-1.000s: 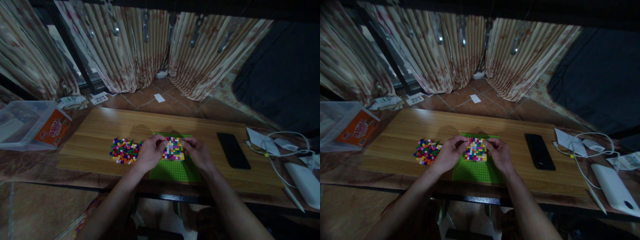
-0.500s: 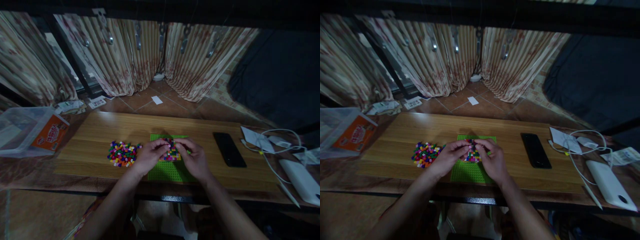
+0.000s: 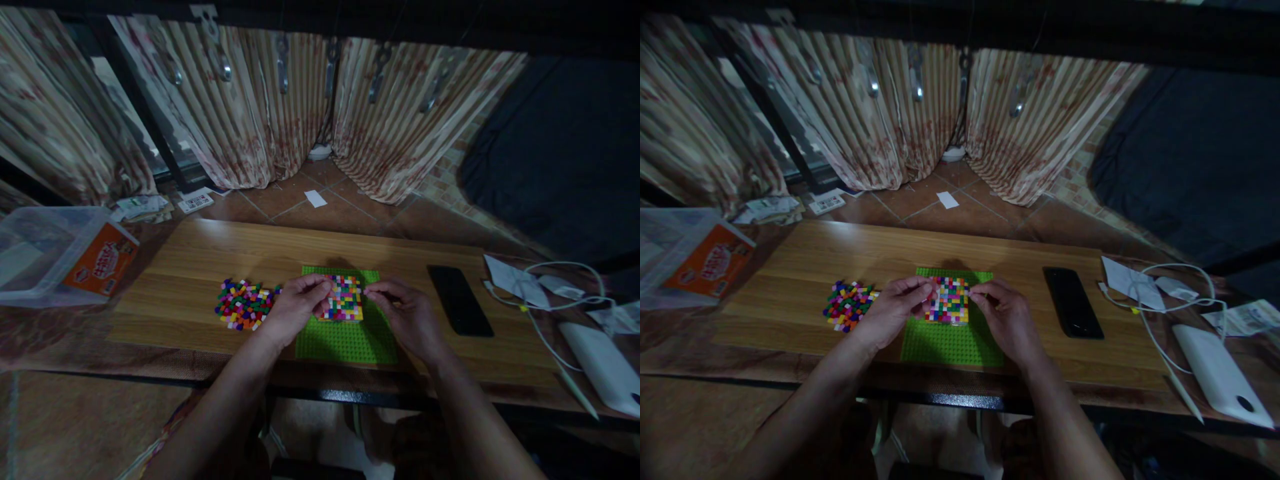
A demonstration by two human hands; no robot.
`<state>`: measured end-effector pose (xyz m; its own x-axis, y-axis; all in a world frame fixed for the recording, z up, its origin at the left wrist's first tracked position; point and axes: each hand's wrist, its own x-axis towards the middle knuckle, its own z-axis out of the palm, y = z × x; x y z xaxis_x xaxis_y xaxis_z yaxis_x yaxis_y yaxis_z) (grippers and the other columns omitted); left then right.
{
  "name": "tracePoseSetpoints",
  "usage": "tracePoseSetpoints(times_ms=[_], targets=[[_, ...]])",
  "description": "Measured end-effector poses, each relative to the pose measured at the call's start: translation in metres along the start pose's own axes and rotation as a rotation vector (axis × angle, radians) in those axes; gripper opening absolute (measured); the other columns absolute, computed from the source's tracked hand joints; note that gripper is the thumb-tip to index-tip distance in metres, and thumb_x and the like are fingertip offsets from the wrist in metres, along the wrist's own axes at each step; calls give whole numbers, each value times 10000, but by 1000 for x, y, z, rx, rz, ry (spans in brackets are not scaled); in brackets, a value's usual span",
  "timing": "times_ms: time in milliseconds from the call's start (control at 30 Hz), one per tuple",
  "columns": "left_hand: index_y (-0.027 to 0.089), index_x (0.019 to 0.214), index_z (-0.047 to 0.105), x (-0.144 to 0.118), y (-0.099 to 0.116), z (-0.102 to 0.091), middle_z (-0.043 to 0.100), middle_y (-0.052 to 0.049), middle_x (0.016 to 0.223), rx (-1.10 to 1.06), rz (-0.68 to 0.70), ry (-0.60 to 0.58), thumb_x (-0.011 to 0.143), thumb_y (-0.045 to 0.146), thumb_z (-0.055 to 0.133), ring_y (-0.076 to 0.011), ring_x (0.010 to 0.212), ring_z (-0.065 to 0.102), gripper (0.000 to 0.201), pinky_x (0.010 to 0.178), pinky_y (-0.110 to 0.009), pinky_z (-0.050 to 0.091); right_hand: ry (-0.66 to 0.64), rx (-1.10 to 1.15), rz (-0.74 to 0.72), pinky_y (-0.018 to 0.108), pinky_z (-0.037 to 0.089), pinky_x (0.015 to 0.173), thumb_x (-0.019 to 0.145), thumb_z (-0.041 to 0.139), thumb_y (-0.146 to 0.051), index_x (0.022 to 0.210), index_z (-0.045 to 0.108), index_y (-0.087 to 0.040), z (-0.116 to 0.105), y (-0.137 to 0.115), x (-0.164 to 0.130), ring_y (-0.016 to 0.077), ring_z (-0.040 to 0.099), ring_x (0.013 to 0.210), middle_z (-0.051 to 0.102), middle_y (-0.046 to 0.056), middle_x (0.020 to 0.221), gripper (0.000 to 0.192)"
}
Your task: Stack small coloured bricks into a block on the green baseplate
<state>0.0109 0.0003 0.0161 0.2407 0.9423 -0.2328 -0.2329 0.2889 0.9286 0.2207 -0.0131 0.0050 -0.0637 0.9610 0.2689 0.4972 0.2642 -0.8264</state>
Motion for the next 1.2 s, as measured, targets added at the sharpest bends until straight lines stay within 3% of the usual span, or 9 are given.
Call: tracePoseSetpoints(times_ms=[133,267,600,800,1067,1200], targets=[[120,784,665,3,1,-4,567,16,594,70,54,52,777,397,684,-69,507,450,278,485,-206,321,-106,-72,69,324,483,709,857,610,-385,844,730,-246,-2,7,0,206,650,803,721,33,857,184],[121,767,653,3,1,-4,569,12,588,111,64,45,802,390,657,-74,512,456,271,488,-207,322,-92,-31,115,343,489,731,821,640,-389,832,733,-241,6,11,2,206,652,780,728,29,856,175],[124,783,644,2,2,-6,554,21,581,165,78,17,821,364,636,-76,509,444,243,491,-208,314,-1,283,336,313,492,687,644,791,-380,738,691,-197,16,16,10,158,624,675,694,9,716,229],[125,792,651,2,2,-7,549,22,569,167,73,21,831,348,625,-76,505,438,228,490,-208,312,-7,488,471,272,465,555,526,849,-405,711,668,-193,21,15,13,123,558,564,650,-14,643,335],[132,683,652,1,4,-6,559,21,568,168,80,31,816,375,640,-79,531,448,278,520,-210,339,-19,550,516,266,461,537,536,854,-371,692,663,-195,22,18,11,108,534,506,629,-31,585,303],[120,731,702,1,3,-6,636,-16,662,63,30,60,786,345,676,-97,628,540,233,597,-218,415,-40,537,508,269,464,527,557,840,-392,706,660,-196,22,20,10,116,537,509,626,-28,583,305]])
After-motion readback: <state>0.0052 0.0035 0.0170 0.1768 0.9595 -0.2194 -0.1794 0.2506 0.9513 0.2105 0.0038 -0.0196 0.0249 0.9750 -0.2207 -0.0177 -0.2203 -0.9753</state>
